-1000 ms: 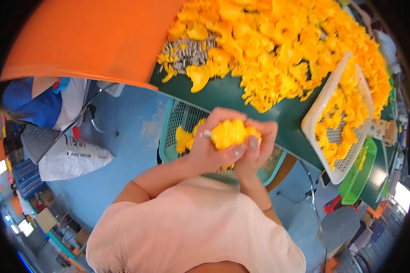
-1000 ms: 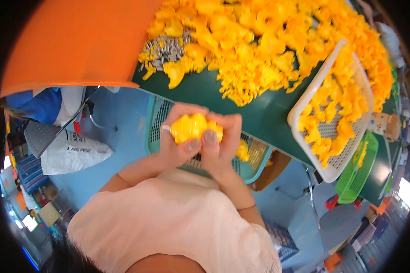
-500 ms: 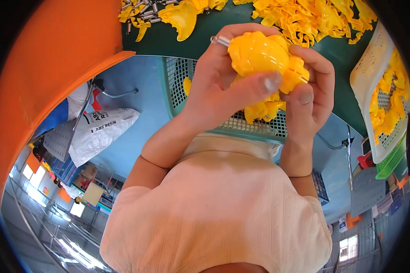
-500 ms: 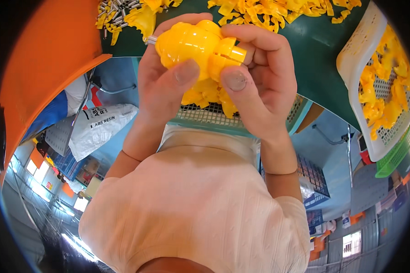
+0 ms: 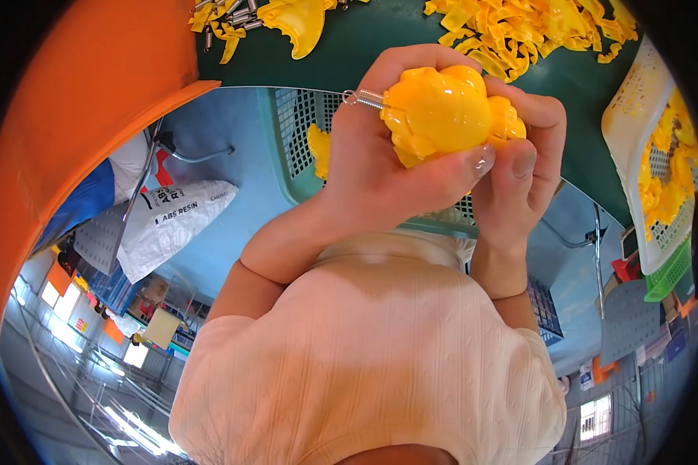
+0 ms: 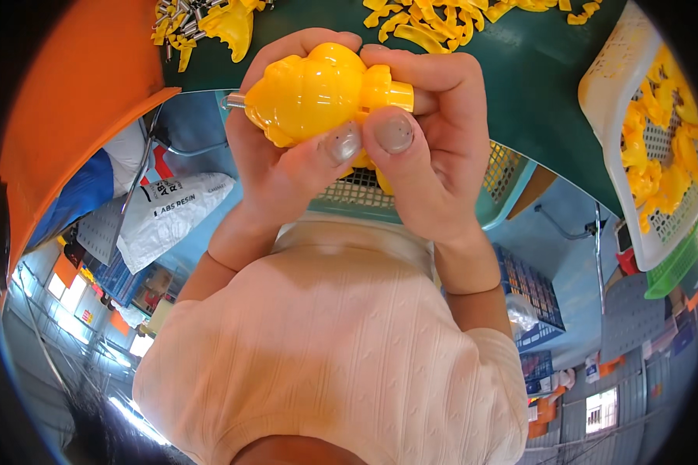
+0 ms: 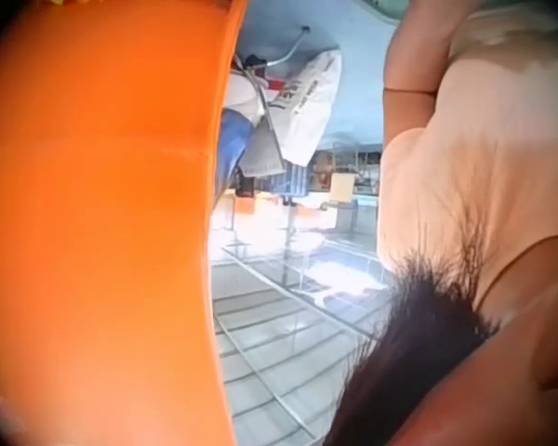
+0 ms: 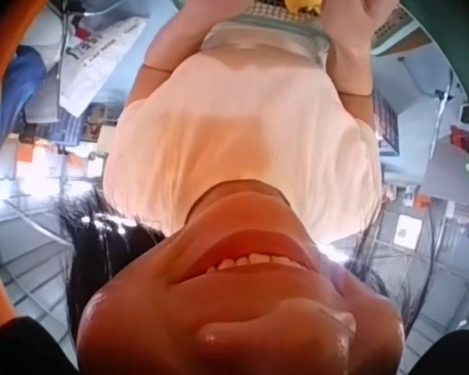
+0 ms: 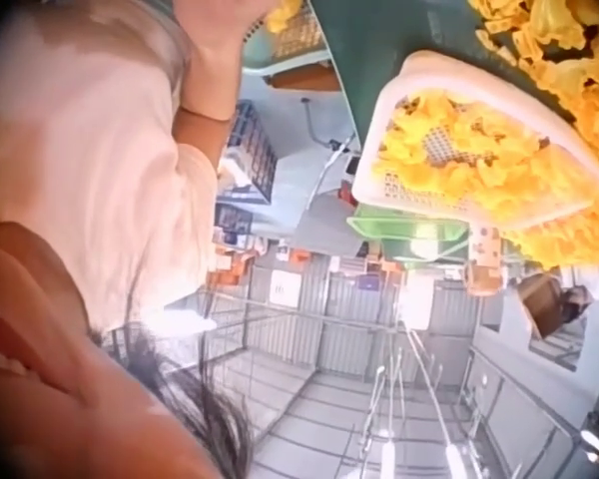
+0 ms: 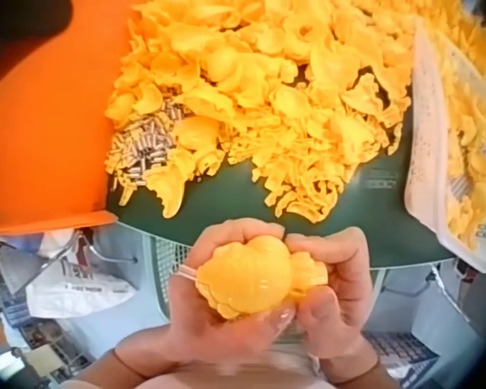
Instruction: Assembling plastic toy components manually at a factory workbench.
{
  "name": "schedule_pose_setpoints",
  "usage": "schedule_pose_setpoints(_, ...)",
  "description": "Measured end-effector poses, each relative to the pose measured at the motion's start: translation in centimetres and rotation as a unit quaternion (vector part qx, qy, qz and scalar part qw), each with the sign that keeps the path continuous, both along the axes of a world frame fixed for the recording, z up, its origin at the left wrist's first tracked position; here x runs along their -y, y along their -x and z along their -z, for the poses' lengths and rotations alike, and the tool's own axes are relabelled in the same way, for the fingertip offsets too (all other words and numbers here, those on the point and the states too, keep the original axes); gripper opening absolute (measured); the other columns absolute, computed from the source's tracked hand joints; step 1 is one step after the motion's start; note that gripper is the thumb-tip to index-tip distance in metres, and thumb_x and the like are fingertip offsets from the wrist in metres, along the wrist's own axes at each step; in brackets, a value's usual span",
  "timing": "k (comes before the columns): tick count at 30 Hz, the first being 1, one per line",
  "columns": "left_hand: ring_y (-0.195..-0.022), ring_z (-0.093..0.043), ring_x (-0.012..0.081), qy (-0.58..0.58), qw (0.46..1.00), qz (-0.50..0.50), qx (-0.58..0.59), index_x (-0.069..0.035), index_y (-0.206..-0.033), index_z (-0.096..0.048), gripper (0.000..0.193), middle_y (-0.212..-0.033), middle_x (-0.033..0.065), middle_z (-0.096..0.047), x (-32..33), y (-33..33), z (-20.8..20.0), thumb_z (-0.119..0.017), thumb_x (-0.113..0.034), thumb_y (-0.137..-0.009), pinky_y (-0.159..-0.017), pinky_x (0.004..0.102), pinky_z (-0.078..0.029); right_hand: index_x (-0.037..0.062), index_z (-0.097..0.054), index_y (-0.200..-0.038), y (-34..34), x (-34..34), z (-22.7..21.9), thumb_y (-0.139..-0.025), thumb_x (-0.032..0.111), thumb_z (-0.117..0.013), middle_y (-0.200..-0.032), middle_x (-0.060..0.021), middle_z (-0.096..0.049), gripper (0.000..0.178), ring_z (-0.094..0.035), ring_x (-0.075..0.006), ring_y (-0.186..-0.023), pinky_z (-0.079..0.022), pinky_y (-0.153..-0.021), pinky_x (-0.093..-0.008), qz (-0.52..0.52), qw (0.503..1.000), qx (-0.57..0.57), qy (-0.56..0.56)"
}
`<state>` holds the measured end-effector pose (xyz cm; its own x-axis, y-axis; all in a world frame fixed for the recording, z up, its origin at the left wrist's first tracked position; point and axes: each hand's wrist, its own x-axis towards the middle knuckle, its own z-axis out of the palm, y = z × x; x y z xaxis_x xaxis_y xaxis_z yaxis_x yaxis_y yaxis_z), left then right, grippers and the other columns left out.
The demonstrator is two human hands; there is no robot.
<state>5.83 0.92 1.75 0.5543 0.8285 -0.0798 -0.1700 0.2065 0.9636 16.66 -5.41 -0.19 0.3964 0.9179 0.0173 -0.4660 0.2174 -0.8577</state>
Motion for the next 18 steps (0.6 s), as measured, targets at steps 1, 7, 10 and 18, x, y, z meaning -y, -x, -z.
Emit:
schedule_pose_setpoints(1, -0.087, -0.055, 0.0103, 0.012, 1.0, -0.006, -0.001, -0.001, -0.11, -0.044, 0.047, -0.096, 0.0063, -0.056, 0.0, 0.0, -0.1, -0.068, -0.002, -0.069, -0.076, 0.0241, -0.045, -0.0028, -0.04, -0.112, 0.0, 0.0, 0.0, -0.086, 0.016, -0.056, -0.096, -0.0088, -0.057, 0.036, -0.053, -0.0073, -0.082, -0.041, -0.075, -0.0187, -0.002, 1.0, 0.002, -0.003)
schedule_pose_setpoints(7, -0.088, -0.056, 0.0107, 0.122, 0.989, 0.06, 0.067, -0.002, -0.11, -0.045, 0.042, -0.095, 0.0056, -0.057, -1.2, 0.5, -0.9, -0.066, -0.008, -0.074, -0.076, 0.0245, -0.045, -0.003, -0.041, -0.112, -0.4, 0.0, -0.6, -0.086, 0.017, -0.056, -0.104, -0.0125, -0.053, 0.036, -0.052, -0.0101, -0.087, -0.041, -0.076, -0.0206, -0.007, 1.0, 0.02, -0.016)
schedule_pose_setpoints(10, -0.094, -0.052, 0.0121, 0.181, 0.971, 0.117, 0.107, -0.001, -0.118, -0.037, 0.048, -0.107, 0.0081, -0.05, -1.4, 1.0, -0.7, -0.063, -0.015, -0.08, -0.081, 0.0247, -0.043, -0.0031, -0.044, -0.11, -1.6, 0.2, -0.1, -0.084, 0.018, -0.06, -0.104, -0.013, -0.052, 0.036, -0.051, -0.0137, -0.093, -0.042, -0.077, -0.0221, 0.0, 0.983, 0.155, -0.102)
schedule_pose_setpoints(18, -0.109, -0.041, 0.0217, -0.015, 0.986, -0.082, 0.148, -0.001, -0.128, -0.02, 0.063, -0.116, 0.0131, -0.036, 0.4, -1.1, 0.2, -0.056, -0.031, -0.086, -0.088, 0.0299, -0.038, -0.0027, -0.052, -0.101, -1.6, -0.4, -0.8, -0.075, 0.013, -0.068, -0.106, -0.0162, -0.049, 0.034, -0.049, -0.0227, -0.102, -0.042, -0.085, -0.0315, 0.085, 0.963, 0.248, -0.066)
